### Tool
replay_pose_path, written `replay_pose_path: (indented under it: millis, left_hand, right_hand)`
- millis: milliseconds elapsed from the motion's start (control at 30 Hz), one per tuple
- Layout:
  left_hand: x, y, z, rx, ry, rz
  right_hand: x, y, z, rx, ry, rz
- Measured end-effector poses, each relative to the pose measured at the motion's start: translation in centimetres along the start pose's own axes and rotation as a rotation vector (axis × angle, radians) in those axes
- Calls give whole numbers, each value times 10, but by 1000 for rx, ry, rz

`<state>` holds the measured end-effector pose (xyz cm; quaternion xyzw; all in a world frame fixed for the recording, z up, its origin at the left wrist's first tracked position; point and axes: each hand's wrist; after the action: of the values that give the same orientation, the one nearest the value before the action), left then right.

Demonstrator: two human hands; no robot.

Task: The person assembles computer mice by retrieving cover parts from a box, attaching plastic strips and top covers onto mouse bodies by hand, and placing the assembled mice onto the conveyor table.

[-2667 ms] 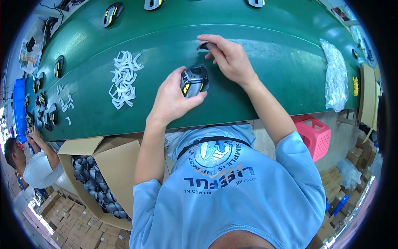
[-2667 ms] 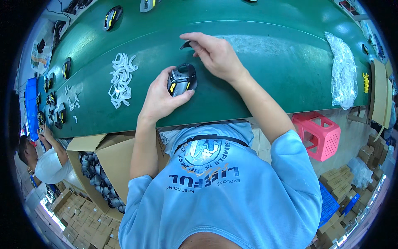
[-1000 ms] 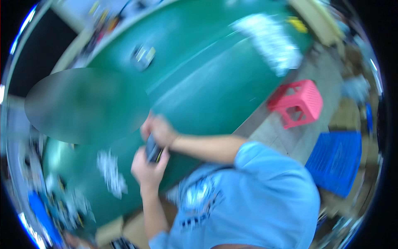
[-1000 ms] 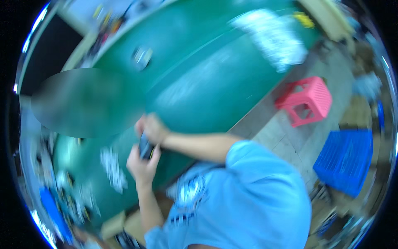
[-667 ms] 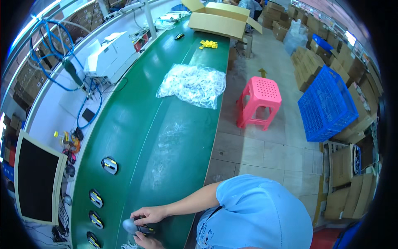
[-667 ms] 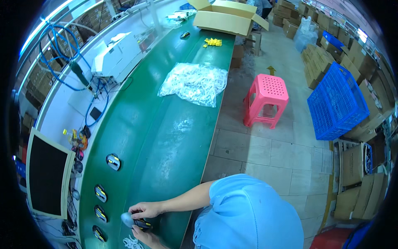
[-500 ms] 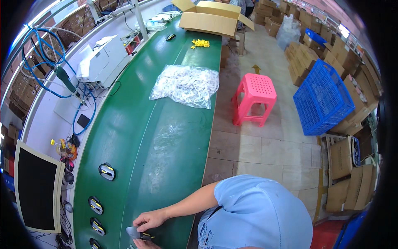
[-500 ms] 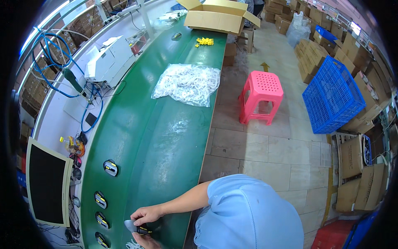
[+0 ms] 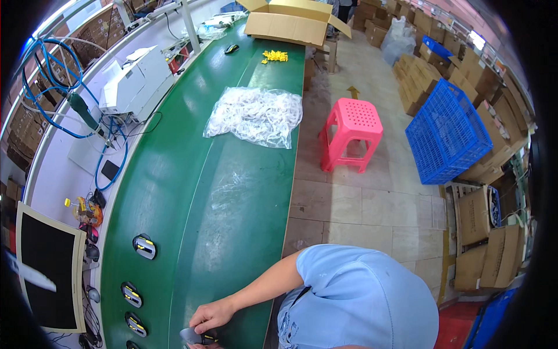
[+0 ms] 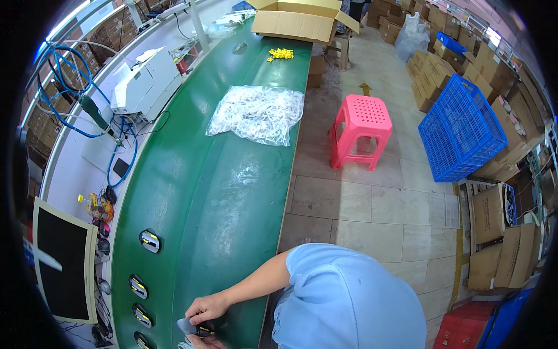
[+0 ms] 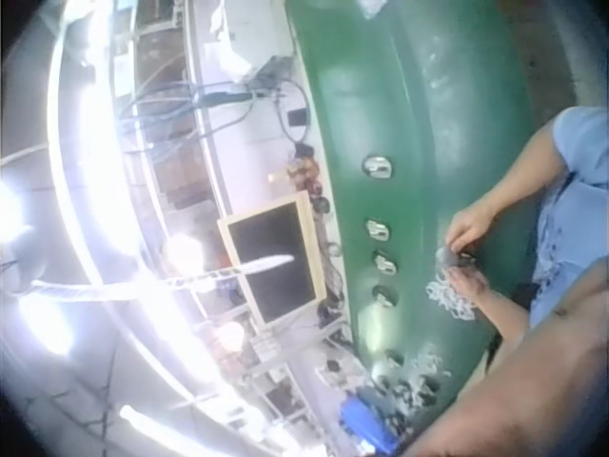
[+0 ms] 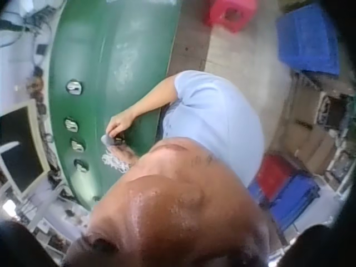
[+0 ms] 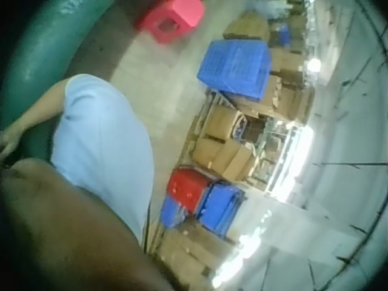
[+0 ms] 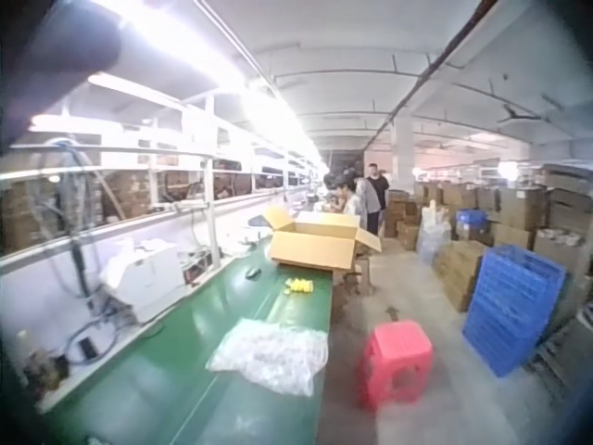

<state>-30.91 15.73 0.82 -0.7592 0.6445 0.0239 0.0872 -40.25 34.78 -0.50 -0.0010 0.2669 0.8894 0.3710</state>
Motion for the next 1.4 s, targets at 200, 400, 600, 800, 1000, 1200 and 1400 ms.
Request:
replay_pose_path:
  millis: [200,400,600,800,1000,1200,1400]
  left_hand:
    - [-15,-3,-31,-6,764,-85]
    - [-20,2,-29,-189,907,-5]
    - [-14,-9,-16,-148,730,-29]
    - [-20,-8,8,-200,561,-105]
    - [-46,8,-16,-480,911,-263]
    - [-49,-3,-14,-417,858,-356]
    - [-47,-3,-11,-425,816,-338]
  right_hand:
    - [3,2,6,-84,-205,-52]
    - [9,-3,6,-46,-366,-76]
    - [-2,-6,12,-32,-334,-90]
    - [12,-10,15,-151,-261,-17]
    - [29,1,40,-194,-511,-12]
    - [20,-4,30,-238,-487,-6]
    - [18,-6,32,-230,-563,-15]
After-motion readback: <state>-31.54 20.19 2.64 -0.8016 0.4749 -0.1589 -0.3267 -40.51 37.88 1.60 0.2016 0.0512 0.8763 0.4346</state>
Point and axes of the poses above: each hand's wrist, its own y-axis towards the middle knuckle, its own x-axis out of the back of the hand, z = x × y, and after that the axes turned 1 degree about x, right-handed
